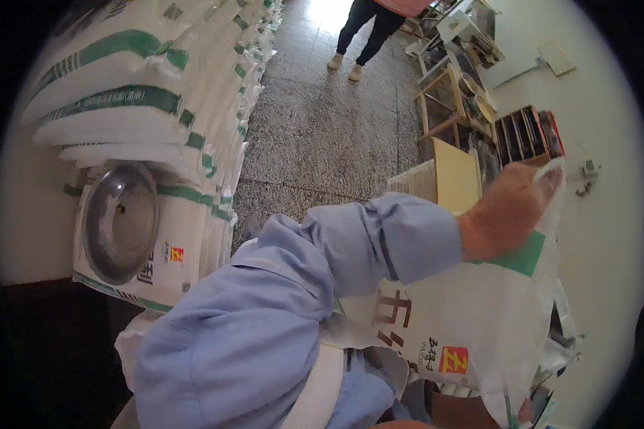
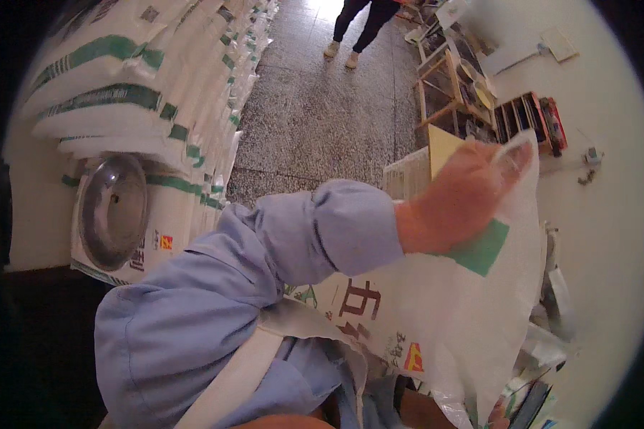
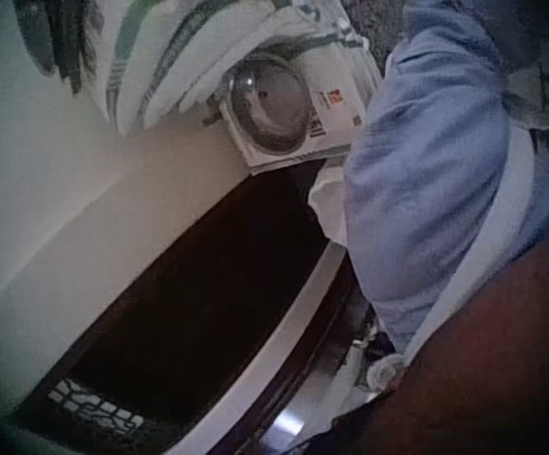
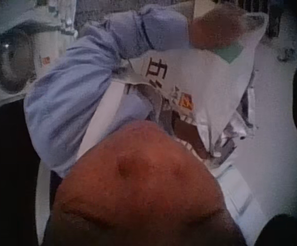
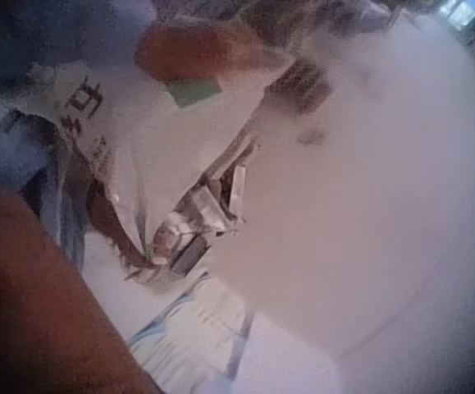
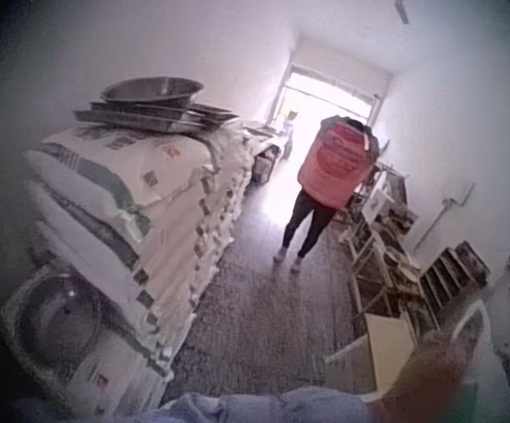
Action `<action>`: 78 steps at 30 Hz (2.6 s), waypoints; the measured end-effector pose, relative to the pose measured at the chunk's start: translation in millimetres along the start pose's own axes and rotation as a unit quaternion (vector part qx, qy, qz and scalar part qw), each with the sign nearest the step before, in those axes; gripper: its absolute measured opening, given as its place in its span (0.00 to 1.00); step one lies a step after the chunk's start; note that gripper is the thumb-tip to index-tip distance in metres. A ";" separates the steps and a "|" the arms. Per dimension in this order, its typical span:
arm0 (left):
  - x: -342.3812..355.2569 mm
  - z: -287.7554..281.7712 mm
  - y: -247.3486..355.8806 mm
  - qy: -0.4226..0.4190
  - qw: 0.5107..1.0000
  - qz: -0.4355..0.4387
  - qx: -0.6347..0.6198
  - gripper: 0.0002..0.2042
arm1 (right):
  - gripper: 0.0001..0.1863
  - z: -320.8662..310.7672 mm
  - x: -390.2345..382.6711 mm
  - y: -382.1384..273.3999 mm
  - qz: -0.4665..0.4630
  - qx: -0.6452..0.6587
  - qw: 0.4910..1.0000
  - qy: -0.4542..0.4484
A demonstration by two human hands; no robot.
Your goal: The person scoops flour from a large sack into a smaller bag, then pours the flour into a metal bowl. They add water from a plastic jug and mix the contents to form a dough-like mixture.
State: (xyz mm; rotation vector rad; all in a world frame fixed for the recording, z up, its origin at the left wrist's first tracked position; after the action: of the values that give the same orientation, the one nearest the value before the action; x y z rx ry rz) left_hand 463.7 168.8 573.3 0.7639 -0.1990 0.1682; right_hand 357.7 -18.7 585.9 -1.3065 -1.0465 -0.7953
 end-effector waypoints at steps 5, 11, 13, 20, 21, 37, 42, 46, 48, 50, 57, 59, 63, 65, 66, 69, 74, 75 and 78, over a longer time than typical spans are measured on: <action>74.9 -108.2 104.1 0.016 0.999 0.035 -0.003 0.20 | 0.13 116.2 55.4 109.0 -0.008 0.066 0.997 -0.030; 195.5 -231.8 207.4 0.063 0.997 0.053 0.010 0.21 | 0.12 244.5 136.5 242.1 -0.010 0.117 0.992 -0.043; 235.7 -261.4 223.2 0.088 0.995 0.037 -0.009 0.24 | 0.13 271.1 155.2 277.8 -0.011 0.128 0.991 -0.042; 324.7 -319.8 317.3 0.308 0.569 0.452 0.614 0.25 | 0.15 329.2 212.9 427.4 -0.025 0.180 0.982 -0.058; 341.0 -334.0 318.0 0.311 0.534 0.443 0.649 0.33 | 0.15 335.1 223.2 452.6 -0.028 0.194 0.979 -0.065; 651.4 -674.4 518.5 0.464 0.804 0.271 0.256 0.20 | 0.14 671.2 432.9 848.8 0.026 0.476 0.877 -0.054; 753.3 -690.4 554.5 0.485 0.332 0.415 0.695 0.17 | 0.17 734.6 458.5 982.1 0.047 0.484 0.874 0.002; 824.0 -731.2 573.4 0.442 0.298 0.377 0.757 0.19 | 0.15 788.8 486.8 1053.8 0.043 0.542 0.833 -0.103; 866.8 -752.8 601.0 0.469 0.279 0.360 0.756 0.22 | 0.15 822.3 508.1 1095.0 0.050 0.552 0.828 -0.090; 901.2 -810.4 622.8 0.536 0.464 0.319 0.629 0.26 | 0.15 851.7 534.5 1134.3 0.041 0.553 0.826 -0.103; 1052.8 -872.8 664.0 0.466 0.256 0.387 0.753 0.24 | 0.18 922.1 611.7 1279.0 0.024 0.521 0.850 -0.073; 1103.6 -909.1 682.4 0.458 0.291 0.399 0.739 0.24 | 0.18 946.2 634.0 1318.7 0.032 0.488 0.872 -0.040; 1200.7 -1016.5 729.1 0.490 0.471 0.343 0.648 0.27 | 0.18 997.7 666.0 1408.4 0.060 0.460 0.886 0.005; 1242.7 -1066.8 744.5 0.496 0.497 0.335 0.628 0.27 | 0.18 1033.3 677.3 1448.4 0.043 0.467 0.883 -0.012; 1264.5 -1083.2 755.4 0.491 0.490 0.341 0.634 0.27 | 0.18 1048.1 685.8 1474.2 0.029 0.472 0.881 -0.027; 1337.2 -1114.0 773.9 0.445 0.408 0.383 0.699 0.26 | 0.21 1079.9 710.4 1553.8 0.060 0.485 0.872 -0.013; 1455.9 -1188.0 818.1 0.440 0.424 0.339 0.716 0.25 | 0.17 1155.9 767.3 1668.4 0.012 0.493 0.869 -0.043; 1478.7 -1195.0 825.1 0.436 0.389 0.346 0.734 0.25 | 0.17 1167.3 781.7 1691.8 0.003 0.491 0.870 -0.042; 1561.7 -1216.1 840.6 0.433 0.361 0.422 0.710 0.24 | 0.17 1189.0 825.0 1765.8 -0.036 0.457 0.888 -0.038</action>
State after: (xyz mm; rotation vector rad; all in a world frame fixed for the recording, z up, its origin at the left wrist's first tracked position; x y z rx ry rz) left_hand 1930.7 1739.2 650.5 2.1313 0.7928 1.9424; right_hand 2093.9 1462.4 652.8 -0.4860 -1.3073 -0.2142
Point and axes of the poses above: each hand's wrist, its own x-axis towards the middle knuckle, its own z-axis out of the palm, y = z × x, the point moved 10 cm from there along x, towards the middle knuckle, and after that the axes turned 13 degrees about -z, right-handed, at the moved point
